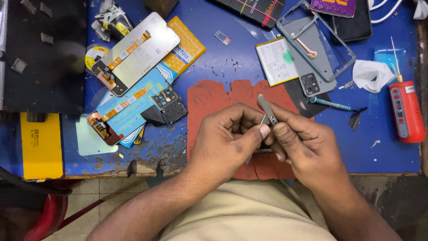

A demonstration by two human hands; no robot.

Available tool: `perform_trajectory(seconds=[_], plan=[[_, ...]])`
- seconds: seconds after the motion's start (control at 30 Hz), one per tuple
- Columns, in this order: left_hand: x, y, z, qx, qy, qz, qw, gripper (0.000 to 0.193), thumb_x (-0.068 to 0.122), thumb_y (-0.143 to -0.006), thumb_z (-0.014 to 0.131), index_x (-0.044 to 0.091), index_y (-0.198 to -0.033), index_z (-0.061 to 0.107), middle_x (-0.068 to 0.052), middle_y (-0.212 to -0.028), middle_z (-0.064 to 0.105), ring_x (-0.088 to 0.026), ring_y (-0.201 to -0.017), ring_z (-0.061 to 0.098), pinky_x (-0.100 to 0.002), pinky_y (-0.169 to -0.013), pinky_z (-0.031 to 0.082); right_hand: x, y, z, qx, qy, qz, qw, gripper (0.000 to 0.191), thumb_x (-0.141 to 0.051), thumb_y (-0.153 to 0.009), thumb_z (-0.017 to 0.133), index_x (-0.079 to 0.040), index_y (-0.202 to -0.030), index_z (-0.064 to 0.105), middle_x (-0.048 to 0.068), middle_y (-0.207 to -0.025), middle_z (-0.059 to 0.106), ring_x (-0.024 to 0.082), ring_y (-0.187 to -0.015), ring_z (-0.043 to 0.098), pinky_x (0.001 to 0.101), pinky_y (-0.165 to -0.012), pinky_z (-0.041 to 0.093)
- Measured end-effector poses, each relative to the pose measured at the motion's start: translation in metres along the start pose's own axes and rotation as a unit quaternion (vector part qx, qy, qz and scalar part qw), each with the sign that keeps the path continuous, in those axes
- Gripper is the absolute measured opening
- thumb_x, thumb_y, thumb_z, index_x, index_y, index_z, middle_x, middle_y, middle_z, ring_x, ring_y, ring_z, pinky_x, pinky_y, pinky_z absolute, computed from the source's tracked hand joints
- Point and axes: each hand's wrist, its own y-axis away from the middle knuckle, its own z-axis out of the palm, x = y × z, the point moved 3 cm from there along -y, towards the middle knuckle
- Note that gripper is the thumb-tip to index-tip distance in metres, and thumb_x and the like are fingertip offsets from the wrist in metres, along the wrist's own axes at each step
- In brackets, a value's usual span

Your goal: The person removes the battery from an opened smartphone and sets it on the workbench, then peels old adhesive residue from the phone frame by hand, scrapes the frame with a small blade, and brushes debris off the frame with a purple brush while holding the frame upright.

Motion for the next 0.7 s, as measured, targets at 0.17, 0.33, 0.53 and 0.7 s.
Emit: perform_trajectory(seconds=[0.17,0.33,0.53,0.7], plan=[[-0.004,0.003,-0.002,0.005,-0.011,0.009,1.000,0.009,0.000,-0.097,0.065,-0.005,-0.104,0.067,-0.008,-0.095,0.073,-0.008,-0.086,0.069,-0.024,-0.078,0.060,-0.001,0.004,0.003,0.009,0.081,-0.006,0.997,0.044,-0.018,-0.102,0.058,-0.002,-0.144,0.061,-0.001,-0.085,0.068,0.005,-0.063,0.054,0.0199,-0.054,0.045],[-0.007,0.006,-0.004,0.000,-0.019,0.010,1.000,0.007,-0.001,-0.097,0.064,-0.005,-0.102,0.066,-0.007,-0.092,0.072,-0.008,-0.084,0.068,-0.024,-0.076,0.059,0.000,0.006,0.005,-0.005,0.062,0.001,0.998,0.045,-0.017,-0.102,0.058,-0.003,-0.145,0.060,-0.001,-0.083,0.066,0.005,-0.063,0.055,0.0198,-0.054,0.045],[-0.007,0.005,-0.004,0.000,-0.016,0.012,1.000,0.004,-0.002,-0.097,0.063,-0.004,-0.099,0.065,-0.005,-0.089,0.071,-0.008,-0.080,0.067,-0.024,-0.073,0.058,-0.001,0.005,0.009,0.008,0.102,-0.010,0.995,0.041,-0.014,-0.101,0.061,-0.004,-0.141,0.064,0.001,-0.080,0.065,0.005,-0.061,0.055,0.0209,-0.052,0.045],[-0.001,0.011,0.000,0.017,-0.062,0.059,0.996,0.001,-0.001,-0.098,0.064,-0.002,-0.098,0.065,-0.005,-0.087,0.070,-0.006,-0.077,0.067,-0.024,-0.069,0.057,-0.002,0.007,0.011,0.041,0.163,-0.027,0.985,0.034,-0.011,-0.099,0.064,-0.004,-0.133,0.068,0.001,-0.075,0.068,0.006,-0.059,0.058,0.0220,-0.051,0.048]])
